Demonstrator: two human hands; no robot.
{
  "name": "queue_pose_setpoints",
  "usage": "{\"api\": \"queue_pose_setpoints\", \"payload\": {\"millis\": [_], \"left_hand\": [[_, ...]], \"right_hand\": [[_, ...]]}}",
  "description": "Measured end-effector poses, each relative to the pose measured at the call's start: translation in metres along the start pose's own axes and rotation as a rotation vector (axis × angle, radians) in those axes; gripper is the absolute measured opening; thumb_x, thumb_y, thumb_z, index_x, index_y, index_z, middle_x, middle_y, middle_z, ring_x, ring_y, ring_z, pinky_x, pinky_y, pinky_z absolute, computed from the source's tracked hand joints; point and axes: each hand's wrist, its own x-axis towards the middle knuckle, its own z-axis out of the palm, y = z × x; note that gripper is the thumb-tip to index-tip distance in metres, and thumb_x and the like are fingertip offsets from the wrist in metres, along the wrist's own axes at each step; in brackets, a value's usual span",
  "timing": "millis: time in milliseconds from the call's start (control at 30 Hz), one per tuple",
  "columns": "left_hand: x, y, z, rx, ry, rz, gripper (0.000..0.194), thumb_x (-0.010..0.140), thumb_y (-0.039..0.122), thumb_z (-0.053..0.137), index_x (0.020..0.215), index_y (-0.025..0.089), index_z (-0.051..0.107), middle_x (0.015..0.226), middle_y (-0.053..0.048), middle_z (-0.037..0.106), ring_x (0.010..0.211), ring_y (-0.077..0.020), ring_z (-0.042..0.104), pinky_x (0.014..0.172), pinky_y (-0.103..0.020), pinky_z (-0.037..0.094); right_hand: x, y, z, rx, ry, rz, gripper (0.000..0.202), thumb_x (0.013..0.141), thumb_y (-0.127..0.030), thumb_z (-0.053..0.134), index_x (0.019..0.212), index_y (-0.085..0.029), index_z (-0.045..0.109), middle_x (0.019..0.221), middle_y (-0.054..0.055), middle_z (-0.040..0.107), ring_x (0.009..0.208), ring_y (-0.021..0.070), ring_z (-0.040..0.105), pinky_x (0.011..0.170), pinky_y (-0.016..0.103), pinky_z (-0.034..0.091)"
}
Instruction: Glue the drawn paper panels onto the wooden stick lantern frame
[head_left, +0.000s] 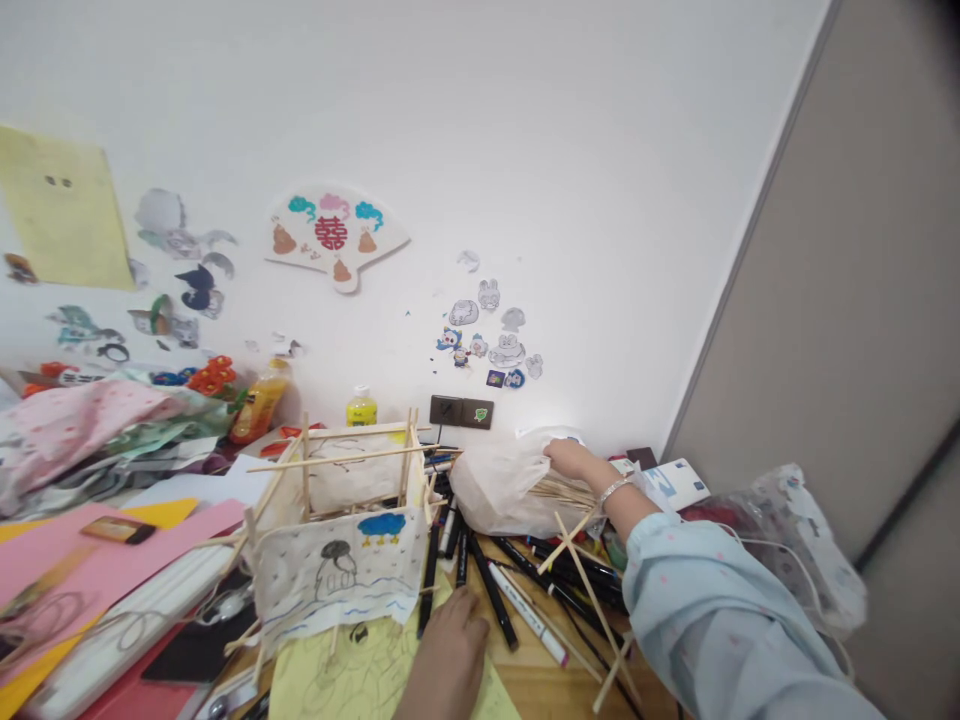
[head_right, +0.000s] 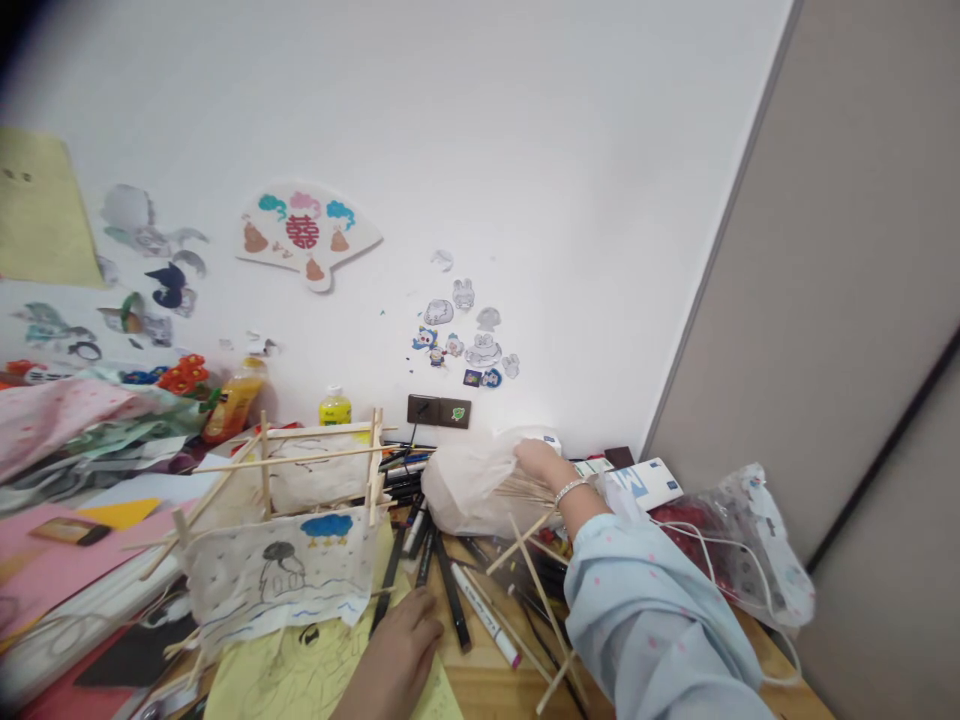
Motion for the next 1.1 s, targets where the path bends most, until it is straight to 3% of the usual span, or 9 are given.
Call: {"api": "queue_pose_setpoints", "payload": {"millis": [167, 333, 467, 533, 633, 733, 867, 967, 1100], "left_hand": [[0.001, 0.005, -0.002, -0.048, 0.010, -0.016, 0.023, 0.078, 0.003, 0.048, 0.079, 0.018, 0.065, 0.109, -0.010, 0.064, 0.111, -0.0253, 0.057, 0.092, -0.041, 0.050], [0.002, 0.005, -0.006, -0.031, -0.040, -0.004, 0.022, 0.082, 0.007, 0.047, 0.083, 0.018, 0.066, 0.113, -0.012, 0.064, 0.114, -0.0277, 0.056, 0.094, -0.044, 0.049], [0.005, 0.010, -0.014, -0.065, -0.071, -0.037, 0.027, 0.077, 0.003, 0.047, 0.090, 0.017, 0.067, 0.116, -0.014, 0.063, 0.114, -0.0291, 0.056, 0.095, -0.048, 0.049], [0.008, 0.015, -0.024, -0.120, -0.075, -0.054, 0.034, 0.075, 0.003, 0.049, 0.101, 0.017, 0.065, 0.118, -0.014, 0.061, 0.114, -0.0283, 0.056, 0.096, -0.047, 0.049], [0.014, 0.027, -0.047, -0.213, -0.019, -0.067, 0.035, 0.082, 0.012, 0.049, 0.115, 0.016, 0.059, 0.119, -0.015, 0.062, 0.113, -0.0244, 0.057, 0.096, -0.043, 0.050], [0.017, 0.038, -0.080, -0.268, 0.130, -0.034, 0.032, 0.089, 0.022, 0.047, 0.120, 0.018, 0.054, 0.117, -0.012, 0.064, 0.110, -0.0212, 0.059, 0.093, -0.037, 0.052], [0.015, 0.038, -0.132, -0.226, 0.459, 0.063, 0.022, 0.090, 0.014, 0.045, 0.108, 0.020, 0.056, 0.101, -0.009, 0.067, 0.098, -0.0173, 0.062, 0.085, -0.031, 0.052], [0.017, 0.017, -0.166, -0.034, 0.615, 0.075, 0.020, 0.088, 0.012, 0.049, 0.104, 0.019, 0.058, 0.096, -0.007, 0.065, 0.094, -0.0167, 0.060, 0.083, -0.031, 0.050], [0.031, -0.023, -0.189, 0.147, 0.606, -0.016, 0.018, 0.091, 0.021, 0.048, 0.104, 0.016, 0.060, 0.098, -0.009, 0.065, 0.094, -0.0194, 0.059, 0.083, -0.036, 0.048]], "right_hand": [[-0.006, 0.010, -0.018, -0.060, -0.029, 0.022, 0.027, 0.091, -0.034, 0.055, 0.113, -0.018, 0.058, 0.115, 0.006, 0.060, 0.097, 0.0183, 0.060, 0.083, 0.039, 0.052], [-0.021, 0.029, -0.069, -0.205, 0.067, 0.127, 0.027, 0.090, -0.034, 0.057, 0.110, -0.016, 0.059, 0.113, 0.007, 0.060, 0.097, 0.0186, 0.060, 0.084, 0.039, 0.051], [-0.071, 0.050, -0.114, -0.303, 0.224, 0.189, 0.018, 0.090, -0.010, 0.049, 0.089, -0.010, 0.067, 0.102, 0.017, 0.064, 0.106, 0.0251, 0.057, 0.086, 0.037, 0.045], [-0.110, 0.056, -0.118, -0.323, 0.298, 0.233, 0.024, 0.087, -0.005, 0.044, 0.087, -0.010, 0.068, 0.097, 0.020, 0.065, 0.103, 0.0296, 0.058, 0.080, 0.041, 0.045], [-0.169, 0.044, -0.080, -0.084, 0.573, 0.320, 0.026, 0.090, -0.023, 0.044, 0.096, -0.019, 0.069, 0.089, 0.015, 0.069, 0.087, 0.0281, 0.063, 0.070, 0.039, 0.047], [-0.203, -0.010, -0.003, 0.540, 0.762, 0.203, 0.037, 0.091, -0.047, 0.039, 0.103, -0.029, 0.068, 0.103, 0.009, 0.071, 0.091, 0.0250, 0.065, 0.071, 0.034, 0.051], [-0.199, -0.114, 0.083, 1.076, 0.599, 0.033, 0.035, 0.089, -0.052, 0.043, 0.091, -0.028, 0.069, 0.091, 0.005, 0.072, 0.084, 0.0245, 0.066, 0.071, 0.032, 0.052], [-0.174, -0.166, 0.101, 1.181, 0.558, -0.081, 0.042, 0.089, -0.056, 0.041, 0.069, -0.023, 0.060, 0.069, 0.004, 0.063, 0.067, 0.0209, 0.061, 0.061, 0.030, 0.047], [-0.141, -0.184, 0.098, 1.196, 0.544, -0.118, 0.048, 0.090, -0.058, 0.034, 0.060, -0.022, 0.045, 0.061, 0.000, 0.052, 0.060, 0.0167, 0.051, 0.056, 0.027, 0.039]]}}
